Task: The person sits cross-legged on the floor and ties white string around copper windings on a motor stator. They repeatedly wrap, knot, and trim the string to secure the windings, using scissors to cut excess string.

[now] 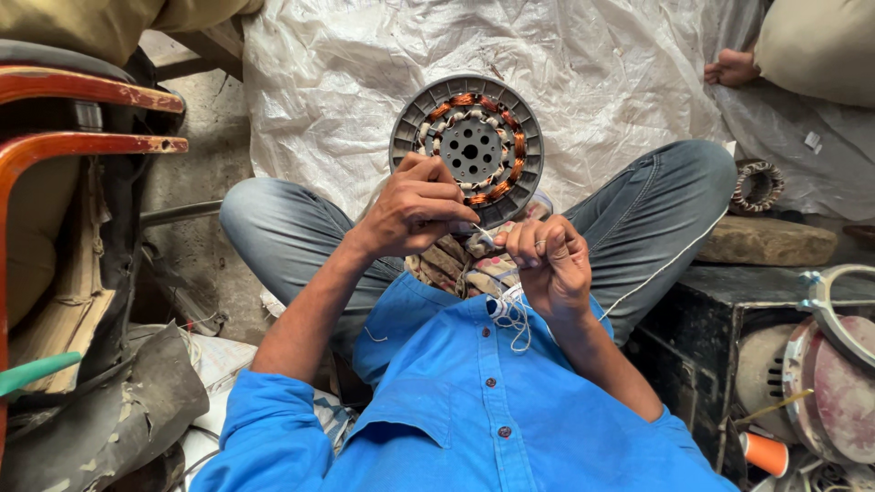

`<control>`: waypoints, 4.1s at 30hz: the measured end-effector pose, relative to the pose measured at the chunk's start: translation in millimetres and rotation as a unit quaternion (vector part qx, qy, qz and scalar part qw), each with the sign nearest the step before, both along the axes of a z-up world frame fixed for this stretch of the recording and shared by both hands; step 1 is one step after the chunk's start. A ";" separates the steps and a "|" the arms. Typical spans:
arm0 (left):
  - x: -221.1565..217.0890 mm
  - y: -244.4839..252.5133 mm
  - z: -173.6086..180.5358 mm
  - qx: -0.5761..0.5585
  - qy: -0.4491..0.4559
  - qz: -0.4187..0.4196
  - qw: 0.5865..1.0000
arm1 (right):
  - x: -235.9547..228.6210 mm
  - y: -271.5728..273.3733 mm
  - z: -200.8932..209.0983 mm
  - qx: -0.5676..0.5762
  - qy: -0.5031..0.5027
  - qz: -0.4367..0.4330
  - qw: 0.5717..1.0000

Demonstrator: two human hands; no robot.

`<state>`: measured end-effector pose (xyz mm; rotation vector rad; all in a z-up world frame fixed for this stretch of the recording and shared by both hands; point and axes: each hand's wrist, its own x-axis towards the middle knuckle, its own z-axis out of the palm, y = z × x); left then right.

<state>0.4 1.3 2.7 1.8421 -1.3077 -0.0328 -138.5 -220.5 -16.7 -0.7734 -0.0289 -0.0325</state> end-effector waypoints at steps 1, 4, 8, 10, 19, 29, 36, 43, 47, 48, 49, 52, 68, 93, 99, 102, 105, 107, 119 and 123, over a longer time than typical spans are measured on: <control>-0.8 0.5 0.2 0.003 0.001 -0.001 1.000 | -0.6 -0.3 -1.3 0.008 -0.001 -0.002 1.000; -2.6 -1.5 1.2 -0.011 -0.003 0.008 1.000 | 0.9 -6.2 -4.4 -0.058 -0.030 -0.001 0.998; -13.7 -6.6 -3.2 -0.041 -0.035 0.077 0.996 | -0.4 -9.8 -9.3 -0.033 -0.012 -0.005 0.999; -30.6 -17.9 -7.0 -0.077 -0.028 0.124 0.989 | -11.9 -13.7 -9.8 -0.021 0.001 0.011 1.000; -107.1 -46.2 0.9 -0.134 0.115 0.408 0.896 | -19.1 -14.1 -27.7 0.021 -0.018 0.021 0.999; -105.2 -37.1 -11.6 -0.234 0.615 0.228 0.718 | -30.3 -16.7 -21.2 -0.084 -0.084 0.075 0.990; -114.6 -36.7 -33.0 -0.274 0.615 0.234 0.702 | 19.5 -64.6 -31.1 -0.329 -0.090 -0.153 0.927; -113.7 -28.3 -31.7 -0.244 0.611 0.237 0.715 | 45.2 -144.6 -33.4 -0.377 0.023 -0.283 0.882; -113.0 -28.7 -30.8 -0.240 0.614 0.235 0.714 | 44.6 -155.9 -33.8 -0.335 0.021 -0.278 0.900; -113.6 -28.6 -30.8 -0.235 0.616 0.236 0.714 | 43.1 -156.5 -34.0 -0.333 0.018 -0.276 0.902; -113.8 -27.8 -30.4 -0.229 0.616 0.237 0.716 | 42.9 -156.6 -34.4 -0.329 0.014 -0.275 0.904; -112.0 -27.8 -28.7 -0.230 0.614 0.234 0.717 | 45.3 -160.1 -34.1 -0.317 0.023 -0.281 0.905; -115.0 -25.0 -22.3 -0.218 0.595 0.223 0.741 | 8.7 -20.0 5.1 -0.511 -0.154 -0.013 0.846; -113.5 -35.8 -4.0 -0.141 0.437 0.305 0.834 | 19.4 -3.2 12.1 -0.533 -0.170 -0.020 0.829; -108.7 -34.5 7.6 -0.084 0.360 0.307 0.877 | 16.0 -1.7 11.8 -0.552 -0.185 -0.061 0.811; -103.7 -33.1 13.0 -0.070 0.247 0.292 0.922 | 19.1 -1.6 11.4 -0.581 -0.217 -0.078 0.781; -100.3 -30.6 16.0 -0.076 0.206 0.288 0.932 | 21.0 1.9 9.9 -0.595 -0.190 -0.093 0.775; -97.6 -30.4 17.5 -0.073 0.192 0.292 0.934 | 20.7 2.9 10.2 -0.594 -0.163 -0.083 0.784; -89.6 -28.7 13.6 -0.077 0.138 0.273 0.949 | 15.9 -5.0 -4.7 -0.463 -0.062 -0.011 0.884; -89.0 -29.0 6.9 -0.074 0.139 0.285 0.945 | 16.3 -5.7 -10.8 -0.438 -0.055 -0.012 0.897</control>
